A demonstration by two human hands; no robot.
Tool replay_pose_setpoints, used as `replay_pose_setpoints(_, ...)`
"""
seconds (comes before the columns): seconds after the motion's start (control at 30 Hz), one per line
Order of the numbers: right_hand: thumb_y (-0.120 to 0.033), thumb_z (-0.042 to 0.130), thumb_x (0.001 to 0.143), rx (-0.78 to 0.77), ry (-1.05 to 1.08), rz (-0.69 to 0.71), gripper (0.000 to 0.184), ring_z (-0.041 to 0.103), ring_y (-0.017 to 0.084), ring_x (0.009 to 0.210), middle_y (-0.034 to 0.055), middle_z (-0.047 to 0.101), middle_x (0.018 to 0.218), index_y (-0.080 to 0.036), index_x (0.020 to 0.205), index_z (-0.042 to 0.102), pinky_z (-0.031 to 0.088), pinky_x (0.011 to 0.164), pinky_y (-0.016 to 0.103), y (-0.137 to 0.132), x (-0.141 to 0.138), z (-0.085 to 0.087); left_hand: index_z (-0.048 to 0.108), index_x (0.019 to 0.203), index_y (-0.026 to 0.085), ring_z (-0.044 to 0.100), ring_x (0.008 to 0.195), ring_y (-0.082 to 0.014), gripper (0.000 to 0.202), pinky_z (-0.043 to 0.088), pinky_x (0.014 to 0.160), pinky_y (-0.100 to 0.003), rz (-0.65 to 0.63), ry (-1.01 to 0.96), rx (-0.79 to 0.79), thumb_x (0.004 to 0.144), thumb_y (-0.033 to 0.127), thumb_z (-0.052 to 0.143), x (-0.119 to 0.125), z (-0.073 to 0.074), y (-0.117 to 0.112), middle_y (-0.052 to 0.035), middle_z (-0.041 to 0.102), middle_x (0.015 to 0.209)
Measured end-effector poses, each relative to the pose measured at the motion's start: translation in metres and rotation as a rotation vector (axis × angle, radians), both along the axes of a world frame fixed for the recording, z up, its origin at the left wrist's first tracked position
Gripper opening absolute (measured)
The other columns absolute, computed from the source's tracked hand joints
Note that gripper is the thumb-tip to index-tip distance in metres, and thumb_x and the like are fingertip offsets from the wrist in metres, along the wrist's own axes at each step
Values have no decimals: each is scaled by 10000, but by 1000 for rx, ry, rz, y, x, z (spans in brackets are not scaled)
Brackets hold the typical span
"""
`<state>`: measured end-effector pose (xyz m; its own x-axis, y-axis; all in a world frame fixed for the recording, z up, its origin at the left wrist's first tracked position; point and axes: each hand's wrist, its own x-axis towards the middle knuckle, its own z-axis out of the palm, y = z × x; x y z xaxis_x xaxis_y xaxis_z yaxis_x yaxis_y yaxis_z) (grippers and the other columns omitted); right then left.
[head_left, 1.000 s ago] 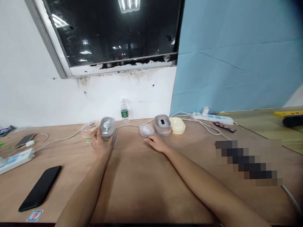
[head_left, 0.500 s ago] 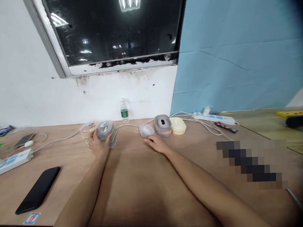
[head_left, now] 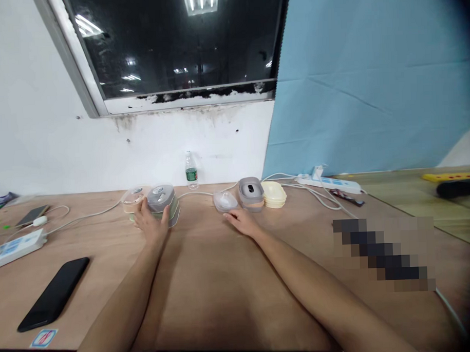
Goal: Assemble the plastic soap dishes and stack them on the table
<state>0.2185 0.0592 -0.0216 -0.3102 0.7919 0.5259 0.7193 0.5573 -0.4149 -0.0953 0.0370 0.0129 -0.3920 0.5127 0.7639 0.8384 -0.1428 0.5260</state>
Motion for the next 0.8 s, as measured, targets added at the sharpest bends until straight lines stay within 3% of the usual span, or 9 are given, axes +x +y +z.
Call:
replay_pose_setpoints(0.07, -430, 426, 936, 148, 56, -107, 435, 465, 135, 574, 7, 532, 569, -190, 596, 553, 305, 587, 263, -1, 12, 3, 315, 1410, 148, 322, 1330, -346, 724, 233, 1093, -528, -40, 64, 78, 824, 456, 612, 2, -1, -3, -198, 378, 1399)
replay_pose_setpoints(0.2, -385, 418, 916, 406, 256, -464, 352, 505, 181, 689, 46, 554, 674, -194, 663, 569, 378, 681, 292, 6, 57, 7, 327, 1387, 146, 372, 1300, -322, 663, 276, 1078, -494, -206, 235, 181, 833, 378, 607, 17, -7, -12, -191, 426, 1359)
replay_pose_setpoints(0.3, -351, 420, 874, 481, 423, -768, 277, 521, 250, 931, 122, 595, 919, -161, 860, 621, 401, 843, 370, 15, 95, 4, 449, 1294, 175, 463, 1209, -290, 482, 347, 1023, -450, -470, 432, 88, 858, 336, 577, 35, -13, -18, -151, 514, 1275)
replay_pose_setpoints(0.4, -319, 463, 795, 371, 487, -969, 305, 485, 302, 1052, 166, 583, 1038, -131, 961, 636, 347, 953, 466, 24, 120, -5, 556, 1180, 196, 532, 1071, -264, 328, 410, 917, -415, -693, 636, -128, 891, 347, 521, 52, -17, -20, -119, 579, 1183)
replay_pose_setpoints(0.53, -362, 499, 763, 169, 439, -945, 373, 447, 318, 1147, 173, 551, 1159, -144, 1023, 652, 300, 1012, 492, 31, 122, -15, 621, 1076, 200, 559, 959, -232, 263, 440, 826, -377, -836, 717, -319, 896, 360, 514, 62, -22, -17, -95, 613, 1105)
replay_pose_setpoints(0.63, -406, 512, 773, 74, 364, -900, 435, 389, 323, 1239, 184, 480, 1301, -145, 1095, 640, 276, 1045, 481, 33, 110, -17, 629, 1064, 196, 564, 971, -231, 260, 446, 847, -373, -853, 687, -376, 893, 362, 526, 58, -26, -13, -88, 628, 1073)
replay_pose_setpoints(0.8, -449, 514, 791, -61, 328, -973, 584, 338, 364, 1302, 205, 362, 1428, -145, 1289, 542, 271, 1048, 503, 32, 100, -15, 632, 1071, 188, 584, 967, -225, 277, 460, 866, -366, -876, 618, -446, 900, 374, 518, 49, -32, -8, -85, 649, 1014)
